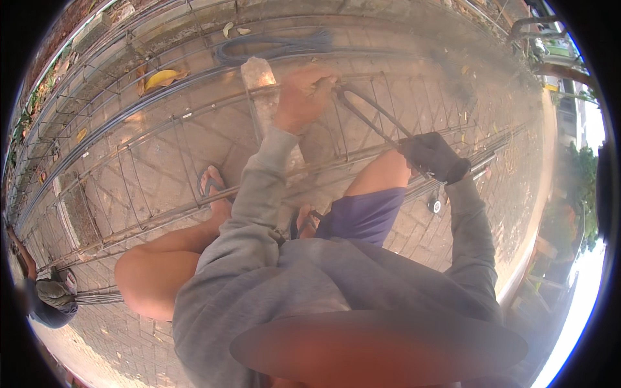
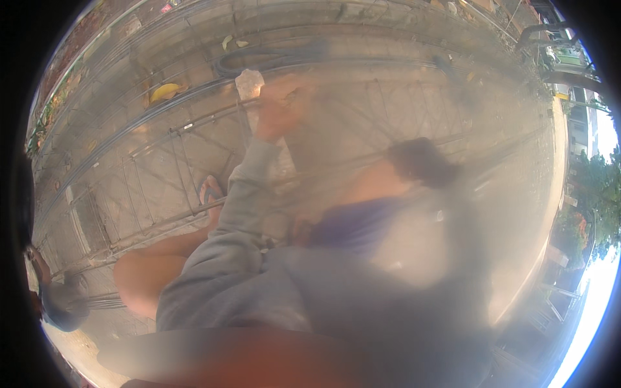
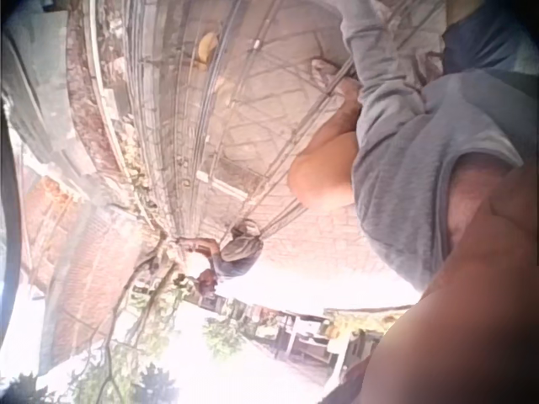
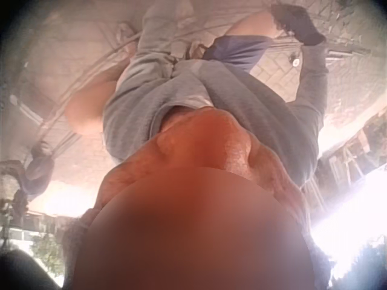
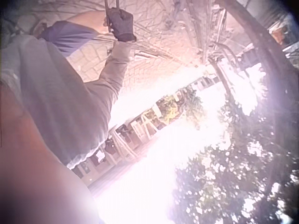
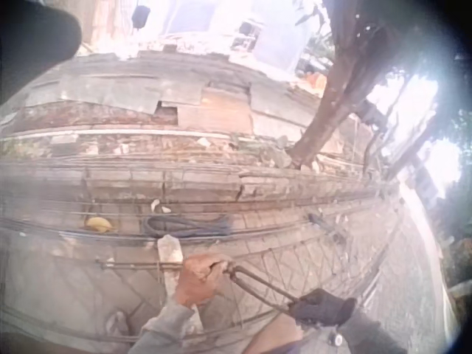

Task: The person sits on a paved surface and assembles a rebar grid by tying intersecting steel bars together with wire. They repeatedly wrap and twist wire to secure the joints of the grid structure.

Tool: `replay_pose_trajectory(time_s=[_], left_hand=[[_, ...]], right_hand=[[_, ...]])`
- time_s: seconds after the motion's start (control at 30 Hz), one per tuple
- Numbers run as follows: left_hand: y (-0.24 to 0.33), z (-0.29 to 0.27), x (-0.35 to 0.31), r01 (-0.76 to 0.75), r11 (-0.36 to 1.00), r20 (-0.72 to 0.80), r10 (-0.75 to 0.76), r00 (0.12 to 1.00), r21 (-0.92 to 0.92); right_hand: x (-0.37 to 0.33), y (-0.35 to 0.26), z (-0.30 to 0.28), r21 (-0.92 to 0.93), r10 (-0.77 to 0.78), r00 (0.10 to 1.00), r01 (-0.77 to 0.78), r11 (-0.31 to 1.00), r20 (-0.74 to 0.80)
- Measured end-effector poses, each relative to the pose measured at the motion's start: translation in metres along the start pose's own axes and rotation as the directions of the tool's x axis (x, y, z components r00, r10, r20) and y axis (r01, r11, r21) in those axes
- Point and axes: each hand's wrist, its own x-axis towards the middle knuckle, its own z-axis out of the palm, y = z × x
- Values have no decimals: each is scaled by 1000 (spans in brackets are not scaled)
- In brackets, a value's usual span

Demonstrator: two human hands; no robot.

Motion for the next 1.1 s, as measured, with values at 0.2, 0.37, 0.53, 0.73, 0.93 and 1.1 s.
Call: replay_pose_trajectory(time_s=[0.2,0.37,0.53,0.73,0.93,1.1], left_hand=[[11,9,-20,-198,961,276,141,951,191],[25,45,-45,369,929,76,-368,927,-6],[18,84,-58,540,813,363,-447,818,-215],[-14,96,-76,519,694,-121,-537,835,499],[-28,35,-114,280,543,-189,-219,957,792],[-40,23,-57,103,482,-83,-64,995,870]], right_hand=[[-34,27,58,503,55,997,-76,861,57],[-39,38,55,453,65,997,-40,890,-41],[-39,51,33,303,-304,949,313,900,-77],[15,120,28,150,-125,820,249,957,-558],[103,215,5,-632,-417,506,-396,666,-755],[108,207,20,-599,-257,567,-573,559,-782]])
